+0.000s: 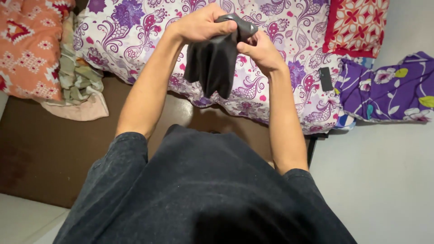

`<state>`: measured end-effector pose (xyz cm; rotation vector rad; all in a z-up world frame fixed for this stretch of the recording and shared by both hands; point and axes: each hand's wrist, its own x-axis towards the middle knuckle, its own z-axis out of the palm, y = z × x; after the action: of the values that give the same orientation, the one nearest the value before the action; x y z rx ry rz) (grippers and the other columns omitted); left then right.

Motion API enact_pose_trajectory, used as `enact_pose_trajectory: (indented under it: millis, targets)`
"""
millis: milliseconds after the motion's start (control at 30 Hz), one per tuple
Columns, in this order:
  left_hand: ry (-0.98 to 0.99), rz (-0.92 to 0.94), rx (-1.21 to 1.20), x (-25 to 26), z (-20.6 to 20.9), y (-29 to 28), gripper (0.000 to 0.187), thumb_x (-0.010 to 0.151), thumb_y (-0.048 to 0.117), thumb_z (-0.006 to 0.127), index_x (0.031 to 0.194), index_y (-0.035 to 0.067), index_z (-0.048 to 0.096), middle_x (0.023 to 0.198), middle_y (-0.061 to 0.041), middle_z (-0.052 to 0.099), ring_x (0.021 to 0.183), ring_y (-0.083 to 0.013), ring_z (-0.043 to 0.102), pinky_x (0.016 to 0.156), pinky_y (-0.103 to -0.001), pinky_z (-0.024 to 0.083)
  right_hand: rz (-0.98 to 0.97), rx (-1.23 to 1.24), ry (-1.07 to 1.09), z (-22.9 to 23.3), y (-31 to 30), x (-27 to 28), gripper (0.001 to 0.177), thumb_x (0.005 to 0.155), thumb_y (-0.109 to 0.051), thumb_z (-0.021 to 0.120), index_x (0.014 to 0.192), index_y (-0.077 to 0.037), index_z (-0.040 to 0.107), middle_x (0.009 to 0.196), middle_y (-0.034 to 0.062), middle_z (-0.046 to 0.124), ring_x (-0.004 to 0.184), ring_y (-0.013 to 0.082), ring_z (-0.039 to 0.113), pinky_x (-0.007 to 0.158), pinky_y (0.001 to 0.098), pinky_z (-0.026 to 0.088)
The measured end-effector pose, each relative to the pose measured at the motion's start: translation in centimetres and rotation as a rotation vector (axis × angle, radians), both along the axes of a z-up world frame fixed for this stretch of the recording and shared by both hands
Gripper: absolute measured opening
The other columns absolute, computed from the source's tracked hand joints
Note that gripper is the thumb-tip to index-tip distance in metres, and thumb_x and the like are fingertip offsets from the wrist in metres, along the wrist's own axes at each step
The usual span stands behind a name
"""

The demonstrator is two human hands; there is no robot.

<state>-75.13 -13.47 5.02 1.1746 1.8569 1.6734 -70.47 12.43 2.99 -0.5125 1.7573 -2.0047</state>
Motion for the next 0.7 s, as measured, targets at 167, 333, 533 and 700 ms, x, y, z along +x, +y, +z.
enact_pose_trajectory:
  millis: [167, 333, 533, 700]
  targets:
    - [0.009, -0.075, -0.065, -0.3, 0.9, -0.2, 0.059, 0.109, 0.051, 0.059, 0.071, 0.008, 0.044, 0.061, 0.008, 0.036, 0.057, -0.0053, 0.031, 0.051, -0.028, 0.026, 0.052, 0.173, 0.050, 0.7, -0.1, 0.8, 0.066, 0.085, -0.032, 0.088, 0.137, -0.002, 0.061, 0.110, -0.0035, 0.063, 0.098, 0.0073, 0.057, 0.084, 0.0250, 0.051]
    - [0.061, 0.045, -0.129, -0.4, -1.1, 0.3, 0.046, 0.110, 0.046, 0.057, 0.090, 0.006, 0.060, 0.071, 0.008, 0.049, 0.067, -0.0060, 0.043, 0.060, -0.028, 0.039, -0.010, 0.203, 0.144, 2.5, -2.4, 1.3, 0.052, 0.099, -0.035, 0.076, 0.139, -0.005, 0.060, 0.117, -0.0049, 0.065, 0.104, 0.0046, 0.058, 0.092, 0.0250, 0.052]
    - [0.206, 0.990, 0.029, 8.1, -7.1, 2.7, 0.027, 0.105, 0.027, 0.070, 0.093, 0.005, 0.061, 0.086, -0.005, 0.059, 0.087, -0.0216, 0.057, 0.083, -0.035, 0.047, -0.460, -0.298, -0.327, -2.6, -2.4, -0.4, 0.025, 0.101, -0.027, 0.069, 0.101, -0.002, 0.068, 0.089, 0.0074, 0.071, 0.076, 0.0184, 0.067, 0.069, 0.0347, 0.058]
    - [0.005, 0.805, 0.018, 14.7, -13.2, 5.0, 0.070, 0.083, 0.035, 0.089, 0.131, 0.002, 0.050, 0.124, -0.013, 0.052, 0.116, -0.0275, 0.058, 0.101, -0.038, 0.050, -0.596, -0.535, -0.469, -2.8, -2.4, -0.3, 0.023, 0.102, -0.025, 0.072, 0.098, -0.003, 0.067, 0.089, 0.0079, 0.069, 0.081, 0.0201, 0.068, 0.078, 0.0375, 0.059]
